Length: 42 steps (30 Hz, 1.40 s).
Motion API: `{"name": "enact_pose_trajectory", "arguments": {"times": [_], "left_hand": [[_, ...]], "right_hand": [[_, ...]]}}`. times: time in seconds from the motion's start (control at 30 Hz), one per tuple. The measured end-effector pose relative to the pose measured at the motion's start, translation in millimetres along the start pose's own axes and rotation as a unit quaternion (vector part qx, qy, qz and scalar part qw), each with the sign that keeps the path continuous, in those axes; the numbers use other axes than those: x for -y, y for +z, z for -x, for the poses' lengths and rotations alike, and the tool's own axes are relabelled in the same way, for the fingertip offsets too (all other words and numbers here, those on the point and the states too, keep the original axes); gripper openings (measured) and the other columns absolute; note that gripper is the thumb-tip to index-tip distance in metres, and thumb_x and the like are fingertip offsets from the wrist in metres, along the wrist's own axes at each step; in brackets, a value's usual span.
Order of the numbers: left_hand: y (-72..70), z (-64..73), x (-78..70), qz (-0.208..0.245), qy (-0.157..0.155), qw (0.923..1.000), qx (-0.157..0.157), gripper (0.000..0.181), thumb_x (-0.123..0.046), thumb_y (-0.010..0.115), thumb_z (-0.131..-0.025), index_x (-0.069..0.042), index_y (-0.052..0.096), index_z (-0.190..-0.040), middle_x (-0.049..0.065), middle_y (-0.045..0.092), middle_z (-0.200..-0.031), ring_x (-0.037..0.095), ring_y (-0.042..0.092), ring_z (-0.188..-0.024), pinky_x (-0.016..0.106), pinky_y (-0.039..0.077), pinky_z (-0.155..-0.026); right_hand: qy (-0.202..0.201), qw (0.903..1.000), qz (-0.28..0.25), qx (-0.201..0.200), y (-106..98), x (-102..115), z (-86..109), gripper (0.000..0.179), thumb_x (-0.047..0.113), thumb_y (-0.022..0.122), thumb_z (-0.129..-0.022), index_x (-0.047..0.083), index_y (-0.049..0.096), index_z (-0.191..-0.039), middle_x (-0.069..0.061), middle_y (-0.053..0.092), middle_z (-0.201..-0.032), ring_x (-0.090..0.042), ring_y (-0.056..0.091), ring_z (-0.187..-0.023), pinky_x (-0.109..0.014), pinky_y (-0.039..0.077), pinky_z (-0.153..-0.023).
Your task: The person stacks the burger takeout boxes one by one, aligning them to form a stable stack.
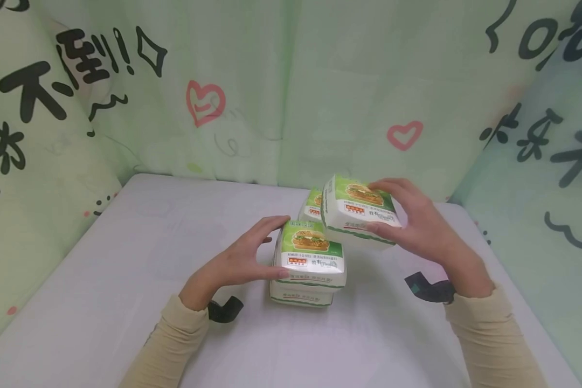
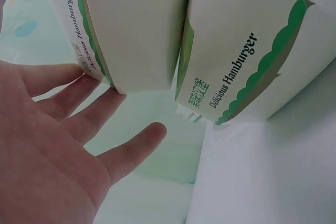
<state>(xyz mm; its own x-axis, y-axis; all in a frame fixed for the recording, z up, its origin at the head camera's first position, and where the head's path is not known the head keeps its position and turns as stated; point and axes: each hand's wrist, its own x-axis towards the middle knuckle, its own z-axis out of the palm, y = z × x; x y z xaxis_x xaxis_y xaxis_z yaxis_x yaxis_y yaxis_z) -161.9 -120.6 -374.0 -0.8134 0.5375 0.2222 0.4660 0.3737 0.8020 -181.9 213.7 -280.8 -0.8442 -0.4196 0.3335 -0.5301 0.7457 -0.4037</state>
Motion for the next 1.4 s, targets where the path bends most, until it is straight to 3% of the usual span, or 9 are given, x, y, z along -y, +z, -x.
{"name": "enact_pose_trajectory", "arguments": {"times": [0.47,0.73,1.07,1.4], "left_hand": [[1.3,-1.5,2.4,0.025,-0.005,0.9997,-0.002,0.101,-0.031,0.083,-0.079,-0.016,0.023,-0.158,-0.004,0.03,-0.159,0.017,0.033,-0.146,0.047,0.039,-0.116],[0.6,-1.7,1.6,0.041,-0.006,0.9991,-0.003,0.101,-0.032,0.083,-0.08,-0.03,0.019,-0.158,-0.009,0.03,-0.159,0.013,0.029,-0.148,0.049,0.038,-0.116],[0.0,-0.2,1.3,0.054,-0.014,0.9984,0.003,0.102,-0.029,0.083,-0.08,-0.028,0.019,-0.158,-0.007,0.033,-0.158,0.014,0.031,-0.146,0.049,0.037,-0.117],[-0.9,-0.2,2.2,0.051,-0.013,0.9986,0.0,0.102,-0.03,0.085,-0.078,-0.027,0.02,-0.158,-0.009,0.034,-0.157,0.013,0.033,-0.144,0.048,0.037,-0.116]], "right_hand": [[-0.062,0.9978,0.017,0.017,10.5,28.4,-8.2,0.072,0.04,0.083,-0.078,0.018,0.052,-0.14,-0.004,0.048,-0.142,-0.023,0.05,-0.124,-0.045,0.052,-0.091],[-0.08,0.9962,0.009,0.032,16.4,44.1,-10.2,0.071,0.042,0.08,-0.08,0.018,0.051,-0.141,-0.004,0.048,-0.141,-0.024,0.051,-0.124,-0.048,0.051,-0.095],[-0.072,0.9969,0.015,0.028,25.4,54.9,-10.2,0.078,0.049,0.082,-0.076,0.019,0.051,-0.141,-0.002,0.048,-0.14,-0.021,0.052,-0.121,-0.043,0.052,-0.095],[-0.098,0.9941,0.046,0.005,31.2,61.4,-9.4,0.076,0.051,0.081,-0.076,0.016,0.055,-0.138,-0.005,0.05,-0.141,-0.024,0.047,-0.127,-0.046,0.05,-0.096]]}}
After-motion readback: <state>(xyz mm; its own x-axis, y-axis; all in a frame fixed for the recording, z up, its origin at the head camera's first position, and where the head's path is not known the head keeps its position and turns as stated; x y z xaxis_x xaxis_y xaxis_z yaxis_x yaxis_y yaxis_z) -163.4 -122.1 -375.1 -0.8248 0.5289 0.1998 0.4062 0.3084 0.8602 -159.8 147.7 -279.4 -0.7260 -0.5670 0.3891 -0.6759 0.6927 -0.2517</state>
